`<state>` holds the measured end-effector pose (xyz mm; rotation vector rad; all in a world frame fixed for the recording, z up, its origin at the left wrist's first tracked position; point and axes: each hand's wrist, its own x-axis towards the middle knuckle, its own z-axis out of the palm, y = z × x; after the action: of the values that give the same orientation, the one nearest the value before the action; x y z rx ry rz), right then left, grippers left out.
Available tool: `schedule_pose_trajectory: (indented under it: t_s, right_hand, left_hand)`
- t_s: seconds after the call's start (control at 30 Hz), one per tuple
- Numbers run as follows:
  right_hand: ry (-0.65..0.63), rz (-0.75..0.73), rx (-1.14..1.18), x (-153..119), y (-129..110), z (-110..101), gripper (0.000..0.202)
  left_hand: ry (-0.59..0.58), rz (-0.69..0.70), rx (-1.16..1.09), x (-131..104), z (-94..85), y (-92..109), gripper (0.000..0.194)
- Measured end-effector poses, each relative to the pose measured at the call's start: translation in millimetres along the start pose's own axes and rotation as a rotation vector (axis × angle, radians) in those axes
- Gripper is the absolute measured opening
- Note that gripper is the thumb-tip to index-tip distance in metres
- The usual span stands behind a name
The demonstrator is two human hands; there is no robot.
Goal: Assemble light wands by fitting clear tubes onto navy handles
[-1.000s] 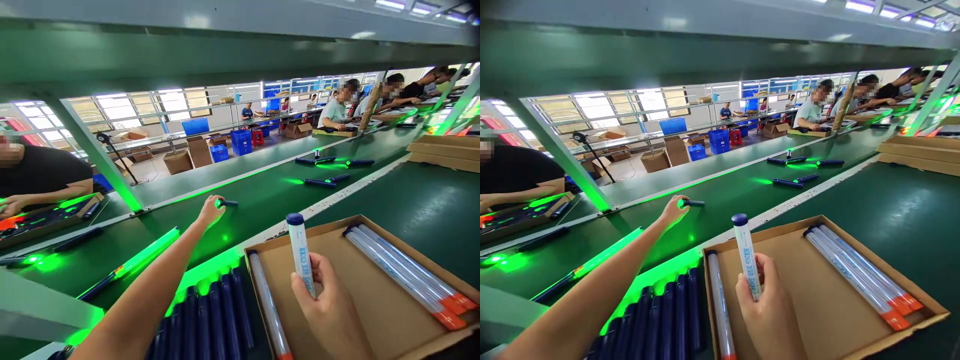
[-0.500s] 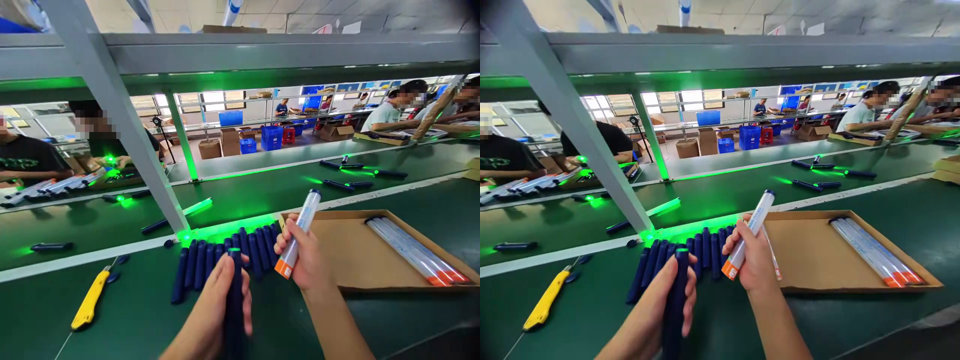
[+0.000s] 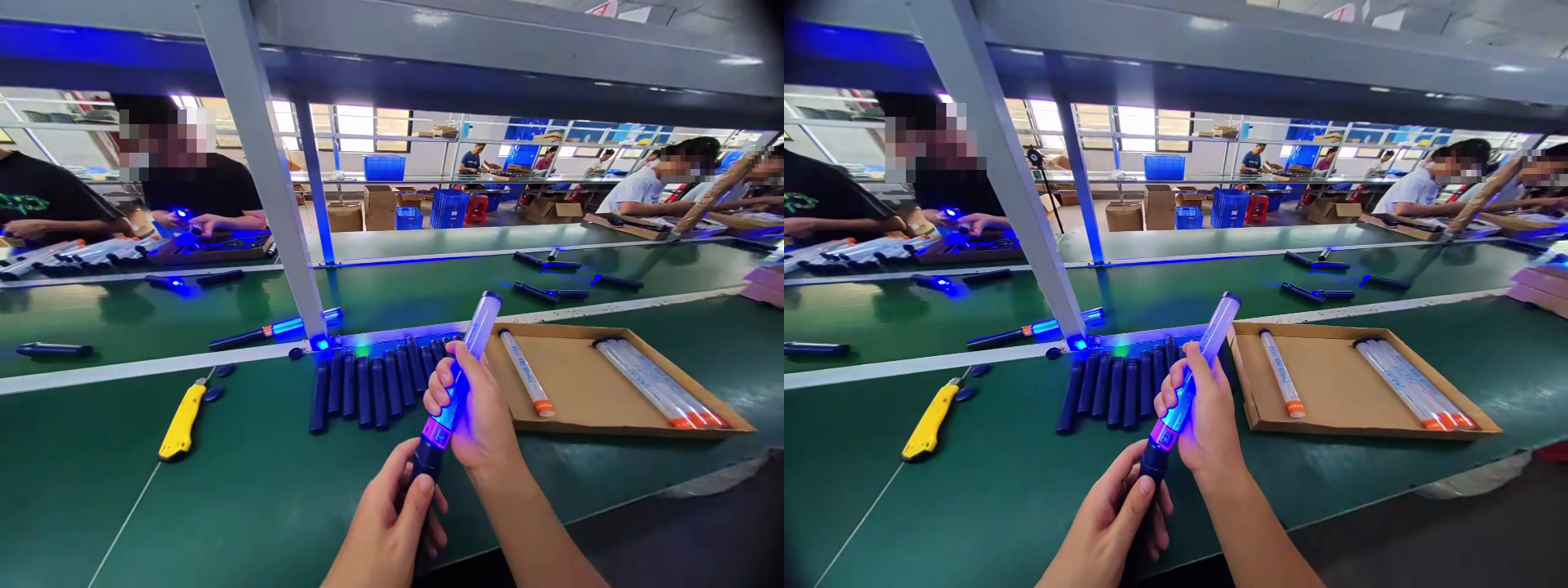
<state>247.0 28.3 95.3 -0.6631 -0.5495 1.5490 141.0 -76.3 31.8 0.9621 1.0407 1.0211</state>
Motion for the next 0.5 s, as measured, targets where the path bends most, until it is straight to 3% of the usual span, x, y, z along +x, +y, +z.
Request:
schedule_pose_trajectory:
  t_s: [0.13,0.27,0.37,0.5]
  right_hand:
    - [-0.012,-0.05,0.011,-2.2,1.6,3.2,0.027]
    - [-0.029,-0.055,-0.086,-0.9,6.7,4.5,0.028]
    - [-0.023,-0.004,-0.193,1.1,3.6,4.5,0.032]
    - [-0.224,0.182,-0.17,7.8,-13.9,3.1,0.034]
  left_hand:
    - [0.039,-0.044,0.01,-0.5,3.4,-1.8,0.056]
    - [-0.03,-0.103,-0.151,3.4,7.1,-0.7,0.046]
    - [-0.115,-0.113,-0.429,7.3,5.3,-4.2,0.037]
    - [-0.339,-0.209,-0.776,8.9,-2.3,-1.2,0.037]
